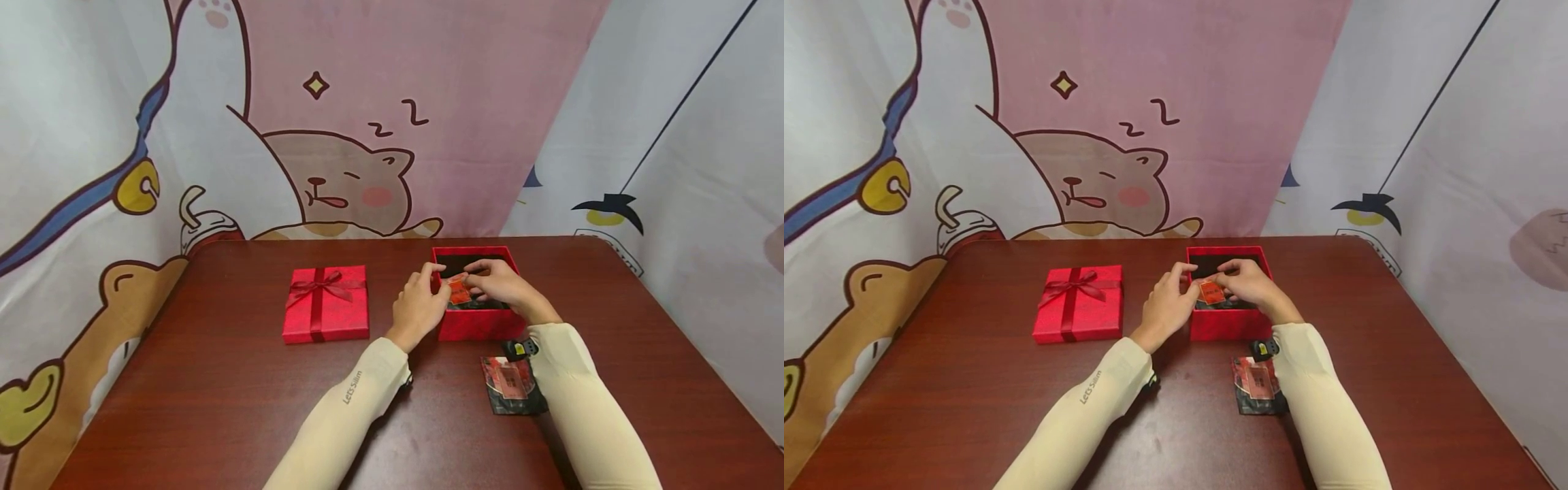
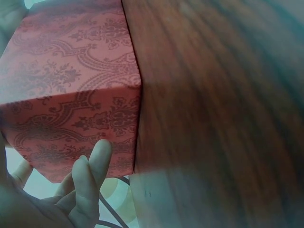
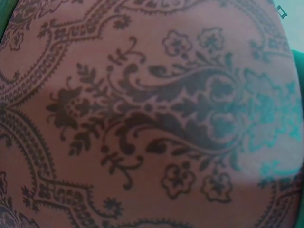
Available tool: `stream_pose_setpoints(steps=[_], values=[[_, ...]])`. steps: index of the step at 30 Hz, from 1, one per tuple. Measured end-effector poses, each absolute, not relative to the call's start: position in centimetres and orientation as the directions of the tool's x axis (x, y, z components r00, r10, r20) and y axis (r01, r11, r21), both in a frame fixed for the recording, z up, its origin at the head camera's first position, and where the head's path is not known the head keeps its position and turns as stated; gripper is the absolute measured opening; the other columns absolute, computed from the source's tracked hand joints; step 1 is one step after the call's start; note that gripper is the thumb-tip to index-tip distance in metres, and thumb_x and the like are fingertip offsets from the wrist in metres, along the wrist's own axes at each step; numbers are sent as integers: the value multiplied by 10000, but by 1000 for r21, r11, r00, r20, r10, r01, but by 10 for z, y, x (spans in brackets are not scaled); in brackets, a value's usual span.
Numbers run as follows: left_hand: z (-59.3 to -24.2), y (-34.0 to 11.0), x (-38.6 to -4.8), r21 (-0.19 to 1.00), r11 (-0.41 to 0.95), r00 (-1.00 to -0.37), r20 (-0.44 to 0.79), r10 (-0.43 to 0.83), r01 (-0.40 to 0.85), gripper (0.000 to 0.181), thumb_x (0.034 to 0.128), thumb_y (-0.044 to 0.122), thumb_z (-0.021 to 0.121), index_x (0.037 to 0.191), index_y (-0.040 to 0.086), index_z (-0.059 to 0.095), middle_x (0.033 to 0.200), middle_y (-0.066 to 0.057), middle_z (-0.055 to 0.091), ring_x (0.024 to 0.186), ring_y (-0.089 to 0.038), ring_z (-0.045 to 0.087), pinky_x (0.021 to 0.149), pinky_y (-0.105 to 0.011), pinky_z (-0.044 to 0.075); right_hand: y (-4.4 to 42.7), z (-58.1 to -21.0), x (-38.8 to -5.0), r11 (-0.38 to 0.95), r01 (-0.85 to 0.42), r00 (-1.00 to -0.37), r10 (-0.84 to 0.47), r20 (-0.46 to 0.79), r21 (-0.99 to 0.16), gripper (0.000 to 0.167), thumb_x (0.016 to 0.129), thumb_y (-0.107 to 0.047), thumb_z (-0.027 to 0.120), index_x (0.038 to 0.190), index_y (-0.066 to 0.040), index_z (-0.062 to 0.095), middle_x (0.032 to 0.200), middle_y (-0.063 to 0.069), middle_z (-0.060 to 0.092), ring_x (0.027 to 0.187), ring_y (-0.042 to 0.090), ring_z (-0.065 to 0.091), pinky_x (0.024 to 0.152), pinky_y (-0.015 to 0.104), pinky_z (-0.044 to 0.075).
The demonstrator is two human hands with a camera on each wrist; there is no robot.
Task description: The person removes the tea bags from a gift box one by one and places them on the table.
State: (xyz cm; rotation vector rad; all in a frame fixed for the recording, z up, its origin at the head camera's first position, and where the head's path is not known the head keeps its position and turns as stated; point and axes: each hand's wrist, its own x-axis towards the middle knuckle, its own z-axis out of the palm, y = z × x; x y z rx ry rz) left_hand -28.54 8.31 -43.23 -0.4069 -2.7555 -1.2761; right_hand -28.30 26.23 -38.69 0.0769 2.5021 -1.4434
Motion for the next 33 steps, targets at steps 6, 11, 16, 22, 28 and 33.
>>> stream_pose_setpoints(steps=[6,11,16,22,28,33], values=[[-431,83,-286,740,613,-961,192,201,276,374,976,394,535,1347,346,527,1188,-35,619,900,-306,663,742,-501,500,262,-387,-285,506,174,-968,-72,-242,-845,511,1003,-177,520,1416,102,410,1301,301,545,1116,414,599,874,445,540],[-431,83,-286,745,610,-962,186,200,271,375,978,389,537,1350,346,528,1188,-33,616,894,-299,662,742,-493,499,263,-389,-286,501,184,-965,-72,-252,-846,512,1005,-171,522,1422,101,401,1307,291,531,1101,399,592,862,432,545],[-430,83,-285,745,611,-962,183,202,270,378,975,387,541,1351,349,525,1198,-33,614,912,-304,666,759,-500,497,264,-390,-288,505,183,-964,-74,-254,-843,514,1005,-174,517,1427,94,399,1302,285,528,1090,389,588,861,433,545],[-430,83,-283,745,611,-962,176,207,268,375,970,390,542,1342,347,532,1211,-36,616,927,-312,666,763,-510,496,265,-392,-290,516,189,-962,-72,-262,-835,522,1007,-186,519,1433,90,396,1320,291,514,1107,400,585,869,430,543],[-431,83,-283,744,612,-962,177,207,268,379,970,390,541,1345,340,531,1212,-37,616,930,-315,666,757,-509,497,267,-395,-291,500,193,-962,-73,-264,-844,530,1003,-186,522,1423,109,392,1316,289,524,1051,365,591,850,414,551],[-432,83,-285,746,611,-963,174,205,265,379,972,386,539,1348,345,529,1217,-36,615,929,-317,666,754,-508,497,269,-397,-293,495,196,-961,-73,-265,-846,525,1004,-183,514,1418,115,388,1308,289,540,999,341,577,840,401,552]])
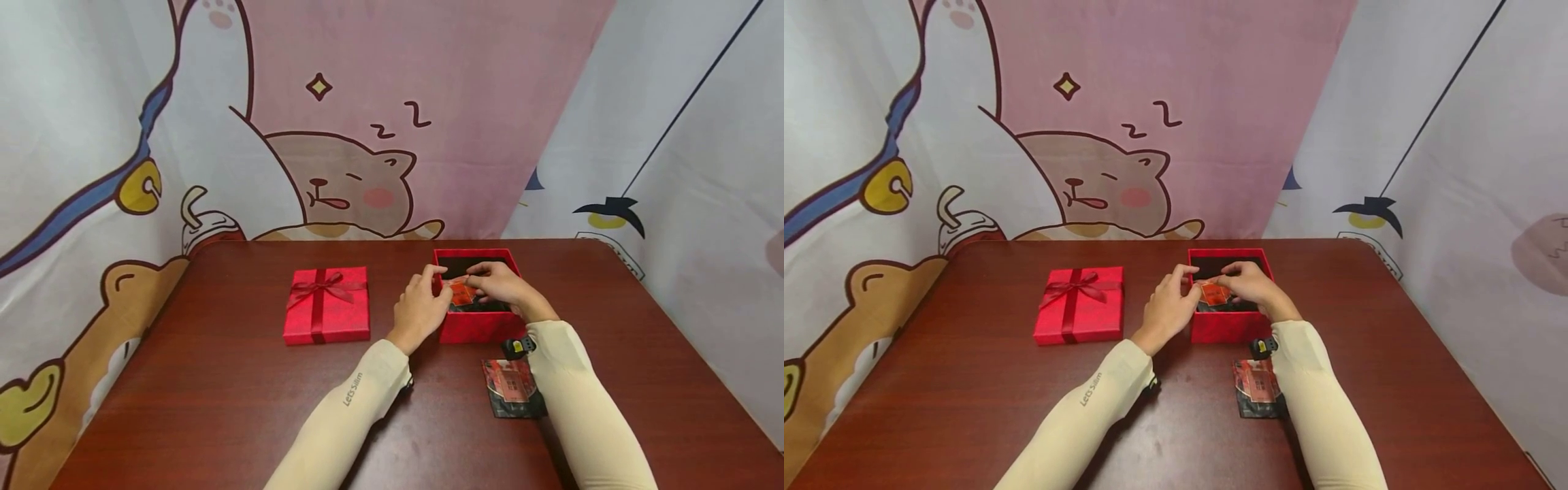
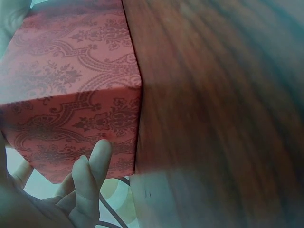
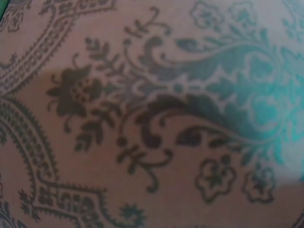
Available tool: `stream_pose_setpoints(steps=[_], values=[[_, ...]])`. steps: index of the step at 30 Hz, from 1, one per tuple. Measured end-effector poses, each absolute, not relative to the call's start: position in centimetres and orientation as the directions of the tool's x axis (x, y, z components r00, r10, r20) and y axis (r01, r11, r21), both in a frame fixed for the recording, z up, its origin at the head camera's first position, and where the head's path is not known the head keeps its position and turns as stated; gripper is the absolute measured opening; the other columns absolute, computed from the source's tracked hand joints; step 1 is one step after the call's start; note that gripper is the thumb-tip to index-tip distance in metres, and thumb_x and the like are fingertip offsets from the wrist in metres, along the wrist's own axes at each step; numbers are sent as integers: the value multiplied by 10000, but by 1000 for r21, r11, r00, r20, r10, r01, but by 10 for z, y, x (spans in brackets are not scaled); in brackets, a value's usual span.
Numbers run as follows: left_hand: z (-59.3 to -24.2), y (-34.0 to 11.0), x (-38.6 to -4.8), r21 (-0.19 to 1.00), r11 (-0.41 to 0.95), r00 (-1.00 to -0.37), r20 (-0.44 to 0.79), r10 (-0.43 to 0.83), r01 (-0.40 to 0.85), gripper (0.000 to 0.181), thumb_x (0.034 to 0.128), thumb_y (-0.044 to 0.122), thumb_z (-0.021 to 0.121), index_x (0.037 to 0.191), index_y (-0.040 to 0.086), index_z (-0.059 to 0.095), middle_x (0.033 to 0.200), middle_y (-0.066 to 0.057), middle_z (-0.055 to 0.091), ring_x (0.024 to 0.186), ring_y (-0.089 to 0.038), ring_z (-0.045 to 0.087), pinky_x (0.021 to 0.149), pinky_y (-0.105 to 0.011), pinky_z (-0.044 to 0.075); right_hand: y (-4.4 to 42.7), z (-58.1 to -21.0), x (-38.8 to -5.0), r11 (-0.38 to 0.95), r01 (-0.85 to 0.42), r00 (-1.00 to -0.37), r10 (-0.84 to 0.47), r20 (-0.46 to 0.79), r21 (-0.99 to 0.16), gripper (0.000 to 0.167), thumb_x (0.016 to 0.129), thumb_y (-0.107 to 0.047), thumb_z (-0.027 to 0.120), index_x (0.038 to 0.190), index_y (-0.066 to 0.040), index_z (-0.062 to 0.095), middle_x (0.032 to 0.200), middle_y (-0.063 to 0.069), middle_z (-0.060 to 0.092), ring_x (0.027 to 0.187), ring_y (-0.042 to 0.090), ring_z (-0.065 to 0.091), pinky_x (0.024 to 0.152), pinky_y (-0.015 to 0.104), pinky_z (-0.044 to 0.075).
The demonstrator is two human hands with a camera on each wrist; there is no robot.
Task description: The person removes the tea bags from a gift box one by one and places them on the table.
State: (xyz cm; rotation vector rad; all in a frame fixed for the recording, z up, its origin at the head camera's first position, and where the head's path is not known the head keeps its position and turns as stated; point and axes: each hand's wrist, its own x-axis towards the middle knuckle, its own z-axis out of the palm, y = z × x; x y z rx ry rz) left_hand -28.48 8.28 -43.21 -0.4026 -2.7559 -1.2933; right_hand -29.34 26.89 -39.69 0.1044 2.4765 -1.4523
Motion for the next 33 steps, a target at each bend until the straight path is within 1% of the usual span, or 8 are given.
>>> stream_pose_setpoints(steps=[4,11,15,23,27,33], values=[[-433,83,-285,746,610,-962,173,211,268,377,976,388,530,1351,350,525,1224,-35,615,929,-317,666,762,-509,496,269,-397,-292,491,212,-960,-58,-274,-845,522,1004,-189,522,1416,106,399,1318,281,530,1024,345,560,851,416,545],[-435,83,-285,746,612,-964,177,196,262,372,970,394,527,1340,358,534,1215,-26,617,932,-315,666,756,-512,493,267,-400,-293,502,191,-966,-54,-252,-843,494,1001,-195,550,1370,120,453,1333,264,504,924,302,567,834,423,537],[-436,83,-284,748,613,-966,175,189,255,364,970,388,529,1332,359,541,1213,-25,620,936,-319,667,756,-514,492,265,-400,-290,494,200,-965,-49,-257,-846,509,997,-191,554,1382,120,437,1316,266,511,957,324,563,855,441,534],[-435,83,-283,746,612,-965,201,171,263,366,969,394,516,1330,344,558,1174,-17,635,928,-329,673,733,-512,497,264,-399,-289,464,226,-963,-28,-269,-856,529,998,-197,536,1415,98,398,1329,286,511,1133,421,578,896,460,529],[-434,84,-283,746,613,-965,201,168,262,356,968,391,526,1320,352,560,1166,-16,634,933,-330,672,734,-514,497,265,-399,-289,447,230,-964,-15,-264,-864,528,993,-187,538,1414,98,396,1328,284,513,1136,417,579,888,443,534],[-433,85,-284,745,615,-965,202,164,261,354,962,393,537,1314,367,558,1166,-22,633,940,-331,671,744,-518,498,266,-399,-289,425,230,-967,-2,-255,-875,504,981,-172,554,1395,84,425,1287,269,535,1080,346,593,825,384,559]])
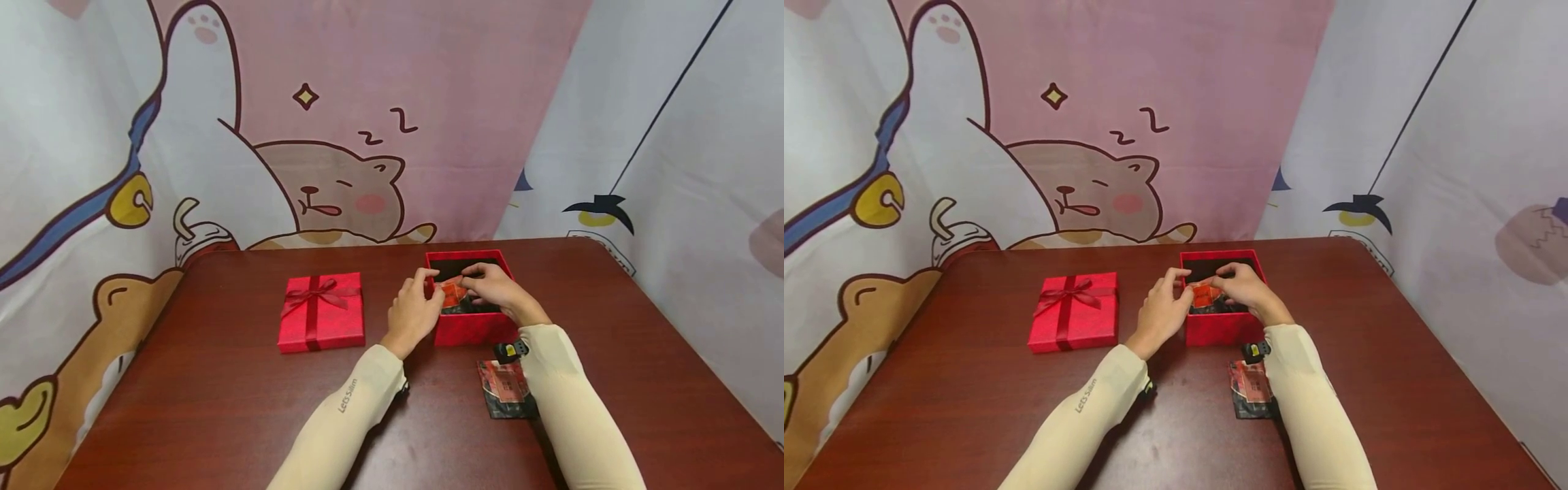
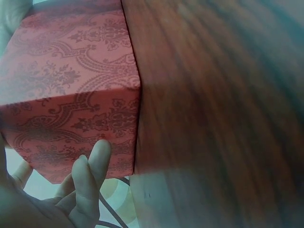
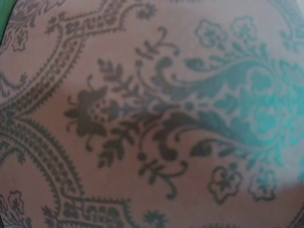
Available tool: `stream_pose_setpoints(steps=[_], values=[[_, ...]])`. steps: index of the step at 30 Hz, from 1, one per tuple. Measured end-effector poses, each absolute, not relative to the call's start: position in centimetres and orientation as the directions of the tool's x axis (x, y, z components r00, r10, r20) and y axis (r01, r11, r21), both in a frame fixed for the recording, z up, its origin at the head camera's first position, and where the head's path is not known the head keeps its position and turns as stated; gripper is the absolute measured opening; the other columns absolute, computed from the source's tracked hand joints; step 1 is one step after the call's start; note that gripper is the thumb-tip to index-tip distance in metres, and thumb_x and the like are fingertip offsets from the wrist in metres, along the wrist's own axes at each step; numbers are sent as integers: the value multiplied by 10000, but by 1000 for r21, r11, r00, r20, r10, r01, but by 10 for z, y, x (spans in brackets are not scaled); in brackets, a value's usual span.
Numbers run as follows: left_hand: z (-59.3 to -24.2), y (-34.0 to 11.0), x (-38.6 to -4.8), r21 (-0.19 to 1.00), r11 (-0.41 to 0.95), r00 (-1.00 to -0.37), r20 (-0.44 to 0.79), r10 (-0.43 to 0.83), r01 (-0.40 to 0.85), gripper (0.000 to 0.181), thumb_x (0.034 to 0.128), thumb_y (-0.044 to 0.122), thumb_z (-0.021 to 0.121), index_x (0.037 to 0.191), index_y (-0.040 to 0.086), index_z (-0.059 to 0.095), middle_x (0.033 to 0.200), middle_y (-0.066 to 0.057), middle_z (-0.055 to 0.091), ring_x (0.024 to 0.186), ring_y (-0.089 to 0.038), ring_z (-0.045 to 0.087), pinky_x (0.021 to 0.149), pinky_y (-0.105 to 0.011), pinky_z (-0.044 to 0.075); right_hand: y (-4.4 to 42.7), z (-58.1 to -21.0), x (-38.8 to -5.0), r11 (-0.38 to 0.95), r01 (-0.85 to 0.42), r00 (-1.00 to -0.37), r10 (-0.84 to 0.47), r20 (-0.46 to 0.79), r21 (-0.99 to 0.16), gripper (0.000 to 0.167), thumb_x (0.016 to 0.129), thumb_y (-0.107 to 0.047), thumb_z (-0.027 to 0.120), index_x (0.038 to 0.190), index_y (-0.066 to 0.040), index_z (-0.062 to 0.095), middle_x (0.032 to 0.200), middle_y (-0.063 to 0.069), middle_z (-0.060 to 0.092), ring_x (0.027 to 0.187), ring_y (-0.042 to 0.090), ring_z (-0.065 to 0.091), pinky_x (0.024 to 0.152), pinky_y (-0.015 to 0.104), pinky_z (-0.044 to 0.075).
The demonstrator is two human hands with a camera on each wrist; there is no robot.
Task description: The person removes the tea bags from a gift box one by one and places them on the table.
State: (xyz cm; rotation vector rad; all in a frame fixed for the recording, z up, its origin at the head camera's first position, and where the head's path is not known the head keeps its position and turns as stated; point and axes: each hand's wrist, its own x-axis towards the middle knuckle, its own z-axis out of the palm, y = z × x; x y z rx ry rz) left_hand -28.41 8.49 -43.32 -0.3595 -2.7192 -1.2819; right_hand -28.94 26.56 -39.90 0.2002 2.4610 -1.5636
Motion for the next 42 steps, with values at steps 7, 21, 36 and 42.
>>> stream_pose_setpoints(steps=[7,21,36,42], values=[[-430,85,-285,749,609,-966,196,170,260,354,961,395,539,1313,365,556,1169,-30,630,943,-347,665,757,-536,496,265,-395,-289,450,219,-966,-28,-258,-866,453,998,-193,546,1363,68,479,1291,236,548,1041,294,589,836,392,553],[-431,79,-288,751,610,-967,198,160,255,357,965,390,536,1320,354,554,1148,-13,625,918,-334,662,747,-519,501,260,-397,-296,485,177,-965,-85,-248,-856,415,1006,-188,540,1336,65,534,1278,251,573,1039,336,608,821,404,557],[-435,84,-284,758,604,-969,189,160,247,355,960,380,525,1312,356,564,1179,-40,633,942,-361,662,759,-535,496,265,-405,-292,448,152,-986,12,-164,-881,358,962,-92,590,1248,122,586,1161,267,657,816,192,616,747,368,577],[-434,85,-282,753,607,-967,193,167,255,358,961,383,533,1317,358,559,1197,-48,633,951,-370,661,769,-545,495,265,-404,-289,406,168,-986,88,-144,-898,346,931,-71,644,1212,127,606,1124,262,672,747,135,631,755,386,578]])
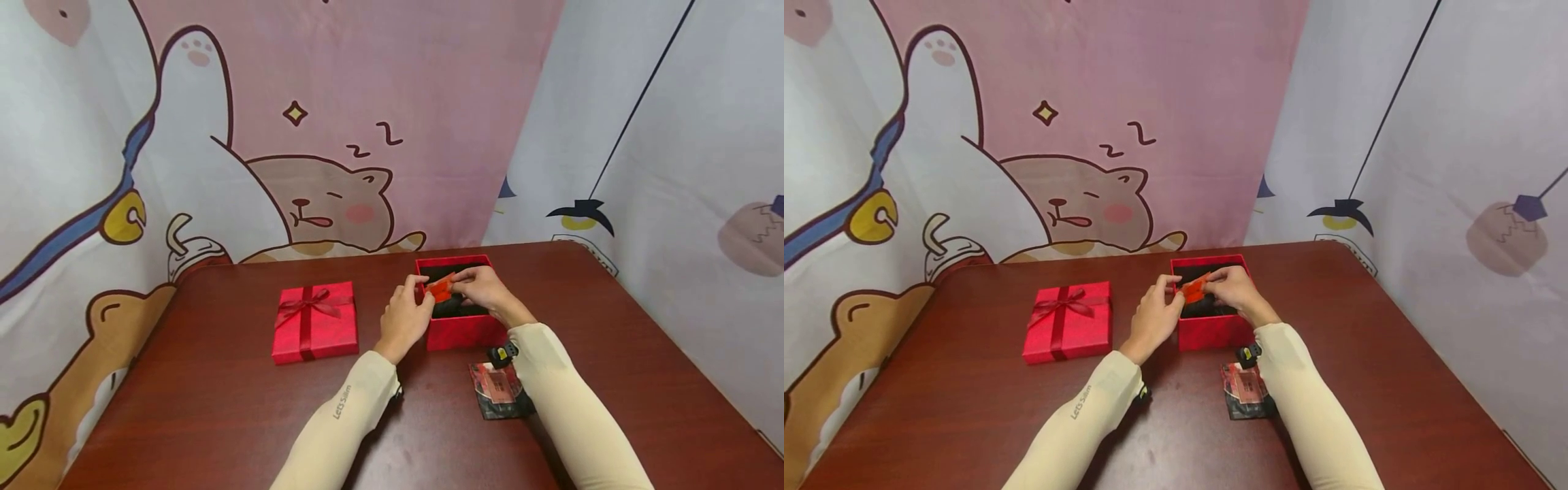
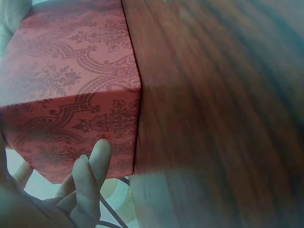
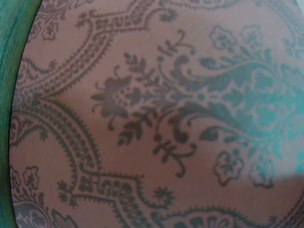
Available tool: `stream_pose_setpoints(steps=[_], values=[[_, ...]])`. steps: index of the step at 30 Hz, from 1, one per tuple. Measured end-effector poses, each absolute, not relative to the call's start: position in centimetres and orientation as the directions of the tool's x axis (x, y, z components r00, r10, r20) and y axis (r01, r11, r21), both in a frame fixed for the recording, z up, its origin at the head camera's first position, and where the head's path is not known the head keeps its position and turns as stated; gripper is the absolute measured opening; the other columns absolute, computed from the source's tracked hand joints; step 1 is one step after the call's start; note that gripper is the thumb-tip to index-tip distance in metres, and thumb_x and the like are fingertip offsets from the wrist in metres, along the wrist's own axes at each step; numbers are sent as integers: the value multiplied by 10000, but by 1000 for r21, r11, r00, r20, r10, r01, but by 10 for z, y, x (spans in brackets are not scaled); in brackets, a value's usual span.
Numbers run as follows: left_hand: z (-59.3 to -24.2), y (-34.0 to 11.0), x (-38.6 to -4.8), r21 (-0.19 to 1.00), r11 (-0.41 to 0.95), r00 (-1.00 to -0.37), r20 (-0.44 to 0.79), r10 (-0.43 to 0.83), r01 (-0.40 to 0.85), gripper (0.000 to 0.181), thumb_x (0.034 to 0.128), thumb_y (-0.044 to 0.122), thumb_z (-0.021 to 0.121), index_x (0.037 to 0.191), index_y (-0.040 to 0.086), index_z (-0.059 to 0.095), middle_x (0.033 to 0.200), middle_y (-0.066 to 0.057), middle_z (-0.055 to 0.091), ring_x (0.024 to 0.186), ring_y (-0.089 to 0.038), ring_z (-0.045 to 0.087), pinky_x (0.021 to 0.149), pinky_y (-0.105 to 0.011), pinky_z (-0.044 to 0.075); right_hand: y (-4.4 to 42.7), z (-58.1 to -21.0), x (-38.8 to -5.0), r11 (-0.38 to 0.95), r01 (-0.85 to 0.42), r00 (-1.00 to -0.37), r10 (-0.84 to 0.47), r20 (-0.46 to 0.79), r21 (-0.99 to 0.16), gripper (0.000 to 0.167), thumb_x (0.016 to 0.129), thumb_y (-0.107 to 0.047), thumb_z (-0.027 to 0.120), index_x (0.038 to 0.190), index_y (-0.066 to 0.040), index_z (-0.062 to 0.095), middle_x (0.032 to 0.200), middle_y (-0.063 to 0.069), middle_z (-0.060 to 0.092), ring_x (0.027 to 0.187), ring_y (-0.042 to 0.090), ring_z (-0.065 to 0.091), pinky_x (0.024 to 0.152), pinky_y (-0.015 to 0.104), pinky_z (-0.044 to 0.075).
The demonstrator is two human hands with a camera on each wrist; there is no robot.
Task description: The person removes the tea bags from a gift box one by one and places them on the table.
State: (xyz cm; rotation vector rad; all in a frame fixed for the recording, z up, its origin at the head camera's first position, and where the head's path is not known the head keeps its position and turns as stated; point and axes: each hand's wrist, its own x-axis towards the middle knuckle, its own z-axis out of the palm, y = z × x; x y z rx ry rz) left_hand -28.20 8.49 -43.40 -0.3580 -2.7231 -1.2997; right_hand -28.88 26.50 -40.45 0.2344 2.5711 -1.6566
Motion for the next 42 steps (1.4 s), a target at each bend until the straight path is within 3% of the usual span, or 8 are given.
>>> stream_pose_setpoints(steps=[5,11,18,25,32,42], values=[[-433,84,-282,753,609,-969,187,164,249,356,957,396,535,1312,368,555,1197,-41,631,964,-354,658,777,-540,494,266,-401,-289,433,174,-984,120,-135,-885,336,915,-94,692,1183,99,626,1089,231,696,700,111,619,700,325,567],[-434,85,-283,755,604,-967,190,171,255,355,957,409,534,1308,360,556,1166,-32,627,954,-333,655,761,-531,494,266,-400,-287,455,172,-982,151,-114,-874,306,902,-85,708,1157,69,642,1034,201,709,629,141,509,567,266,446],[-435,85,-282,752,611,-969,185,166,248,358,958,390,538,1313,354,555,1159,-33,627,941,-331,655,766,-526,496,264,-404,-287,485,82,-996,65,-58,-871,316,900,-25,688,1189,97,644,1048,225,694,728,145,580,618,223,482],[-435,86,-282,751,611,-968,192,161,250,356,958,407,528,1310,360,553,1174,-38,629,923,-343,663,753,-529,499,265,-401,-285,509,66,-996,78,-31,-858,312,904,-38,686,1187,90,656,1025,216,692,655,159,491,564,245,430],[-435,85,-283,751,610,-968,192,161,251,348,963,397,533,1308,363,552,1164,-37,628,889,-331,663,739,-520,502,264,-401,-286,485,59,-997,80,-23,-872,303,920,-39,671,1193,93,655,1120,249,675,773,175,603,657,234,503],[-434,85,-283,748,612,-966,195,168,257,349,961,407,530,1306,357,551,1162,-38,625,899,-322,661,738,-515,502,265,-398,-287,485,56,-998,64,-29,-873,315,925,-61,664,1196,99,651,1191,257,653,831,159,647,714,243,541]])
